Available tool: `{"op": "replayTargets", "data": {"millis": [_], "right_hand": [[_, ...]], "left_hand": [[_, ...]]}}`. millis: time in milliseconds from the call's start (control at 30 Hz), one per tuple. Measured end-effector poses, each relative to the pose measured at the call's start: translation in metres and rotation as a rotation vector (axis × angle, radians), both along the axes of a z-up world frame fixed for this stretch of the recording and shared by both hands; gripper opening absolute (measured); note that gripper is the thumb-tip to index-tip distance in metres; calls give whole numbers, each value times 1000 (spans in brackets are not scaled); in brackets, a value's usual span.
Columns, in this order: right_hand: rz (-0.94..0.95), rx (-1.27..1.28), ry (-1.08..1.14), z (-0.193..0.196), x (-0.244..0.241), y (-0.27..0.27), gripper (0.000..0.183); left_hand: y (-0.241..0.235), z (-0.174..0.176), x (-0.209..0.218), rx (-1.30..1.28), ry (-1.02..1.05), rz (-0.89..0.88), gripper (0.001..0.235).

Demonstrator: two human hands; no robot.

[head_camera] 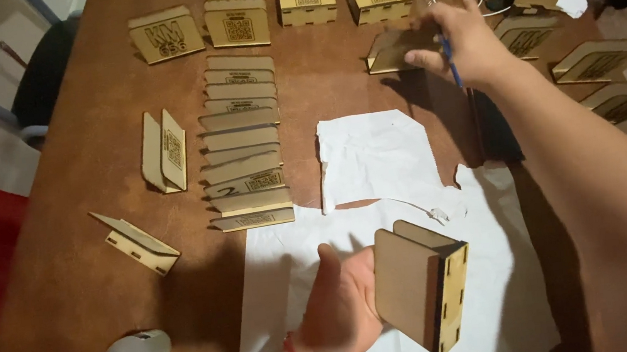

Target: Applying a yellow liquid to the edges of laser-cut wooden pieces using a brush and then stacking the pieces together on a table.

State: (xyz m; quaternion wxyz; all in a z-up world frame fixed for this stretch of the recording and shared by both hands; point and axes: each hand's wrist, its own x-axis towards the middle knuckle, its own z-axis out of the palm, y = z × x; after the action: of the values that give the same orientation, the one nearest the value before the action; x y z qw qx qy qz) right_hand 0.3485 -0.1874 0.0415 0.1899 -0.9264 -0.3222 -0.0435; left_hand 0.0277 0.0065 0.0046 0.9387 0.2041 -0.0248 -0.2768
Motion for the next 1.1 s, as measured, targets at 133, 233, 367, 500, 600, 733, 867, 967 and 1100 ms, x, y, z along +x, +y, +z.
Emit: {"op": "replayTargets", "data": {"millis": [133,233,367,500,600,733,867,967,1100], "right_hand": [[-125,109,64,36,-40,8,57],[95,363,-174,34,-65,-18,38],[203,595,-137,23,-161,-55,26],[94,524,74,14,-259,-78,37],[17,449,136,3,-310,-59,26],[49,448,160,-15,-329,-47,24],[24,275,90,-41,-328,-53,17],[13,228,98,-47,-327,-51,16],[33,208,121,-51,-326,-47,18]], "left_hand": [[1,6,3,-20,-28,33,122],[0,-5,7,-11,-64,132,116],[3,-9,9,-9,-80,553,83],[5,11,6,156,-192,648,101],[2,5,3,184,-202,625,107],[-2,-15,-1,184,-217,688,78],[1,-14,-3,267,-279,654,84],[1,-18,-3,279,-318,647,77],[0,-25,-2,206,-291,621,73]]}}
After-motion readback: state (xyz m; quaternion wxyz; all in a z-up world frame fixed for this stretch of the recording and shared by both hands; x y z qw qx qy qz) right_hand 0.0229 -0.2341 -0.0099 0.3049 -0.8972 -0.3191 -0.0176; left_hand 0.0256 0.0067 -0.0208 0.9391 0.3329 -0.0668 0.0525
